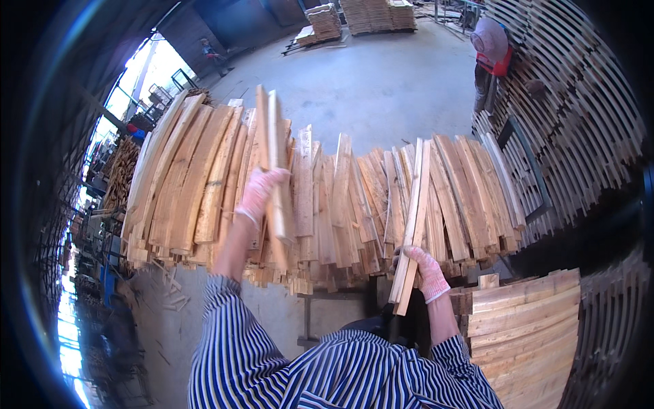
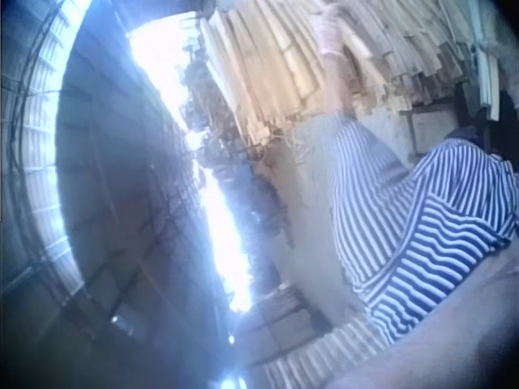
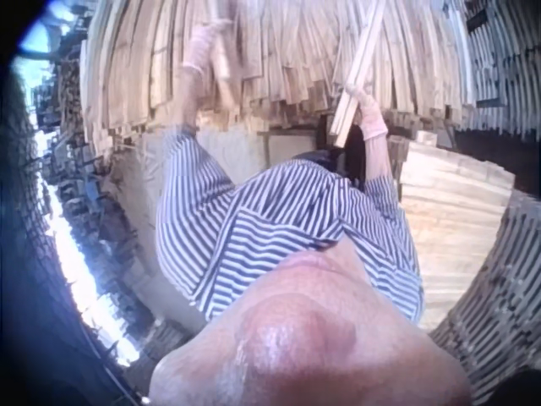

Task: The person repeatedly picks up small wooden planks from a large pile and places them onto a growing stack. They handle the planks one at a time or in small groups, aligning them as they build the stack higher.

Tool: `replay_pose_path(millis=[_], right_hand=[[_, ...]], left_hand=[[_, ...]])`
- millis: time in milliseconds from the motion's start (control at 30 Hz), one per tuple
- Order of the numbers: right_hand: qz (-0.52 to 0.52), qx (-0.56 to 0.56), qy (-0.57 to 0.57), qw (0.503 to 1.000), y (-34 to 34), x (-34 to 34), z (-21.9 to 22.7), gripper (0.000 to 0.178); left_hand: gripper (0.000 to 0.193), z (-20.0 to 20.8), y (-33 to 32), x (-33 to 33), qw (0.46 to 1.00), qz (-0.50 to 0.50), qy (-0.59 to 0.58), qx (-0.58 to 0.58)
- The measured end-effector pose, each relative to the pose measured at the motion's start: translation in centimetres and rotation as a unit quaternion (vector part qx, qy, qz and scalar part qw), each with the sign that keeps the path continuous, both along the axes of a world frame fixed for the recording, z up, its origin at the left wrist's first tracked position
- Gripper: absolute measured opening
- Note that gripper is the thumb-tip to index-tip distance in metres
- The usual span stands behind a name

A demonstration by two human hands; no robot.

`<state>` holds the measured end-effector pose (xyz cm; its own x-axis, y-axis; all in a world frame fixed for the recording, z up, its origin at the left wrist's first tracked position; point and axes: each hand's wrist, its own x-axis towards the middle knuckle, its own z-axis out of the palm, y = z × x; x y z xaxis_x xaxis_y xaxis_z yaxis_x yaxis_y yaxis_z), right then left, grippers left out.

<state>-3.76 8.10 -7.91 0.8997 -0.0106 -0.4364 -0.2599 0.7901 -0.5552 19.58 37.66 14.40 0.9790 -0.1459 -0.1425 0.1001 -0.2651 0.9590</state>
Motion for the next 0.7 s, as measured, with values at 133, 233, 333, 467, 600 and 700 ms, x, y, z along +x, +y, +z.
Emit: replay_pose_path(millis=[133,233,333,467,600,700], right_hand=[[-0.017,-0.112,-0.099,0.989,1.7,0.9,5.9,0.067],[-0.034,-0.309,-0.083,0.947,1.3,-0.3,9.8,0.104],[-0.071,-0.336,-0.145,0.928,-1.7,-5.4,14.2,0.107],[-0.133,-0.587,-0.078,0.795,-5.1,-12.8,19.3,0.105],[-0.177,-0.667,0.028,0.723,-7.6,-19.6,24.2,0.110],[-0.256,-0.703,0.029,0.663,-9.8,-25.3,25.7,0.109]], left_hand=[[0.079,-4.6,-6.6,-8.1,0.979,-0.043,0.034,-0.198],[0.068,-7.7,-15.5,-14.6,0.949,-0.112,-0.037,-0.292],[0.067,-8.8,-19.9,-17.5,0.918,-0.210,-0.151,-0.299],[0.051,-12.1,-22.8,-12.5,0.699,-0.512,-0.040,-0.498],[0.034,-1.3,-33.4,-15.9,0.647,-0.641,-0.067,-0.408],[0.029,3.9,-37.5,-26.3,0.734,-0.508,0.186,-0.410]])
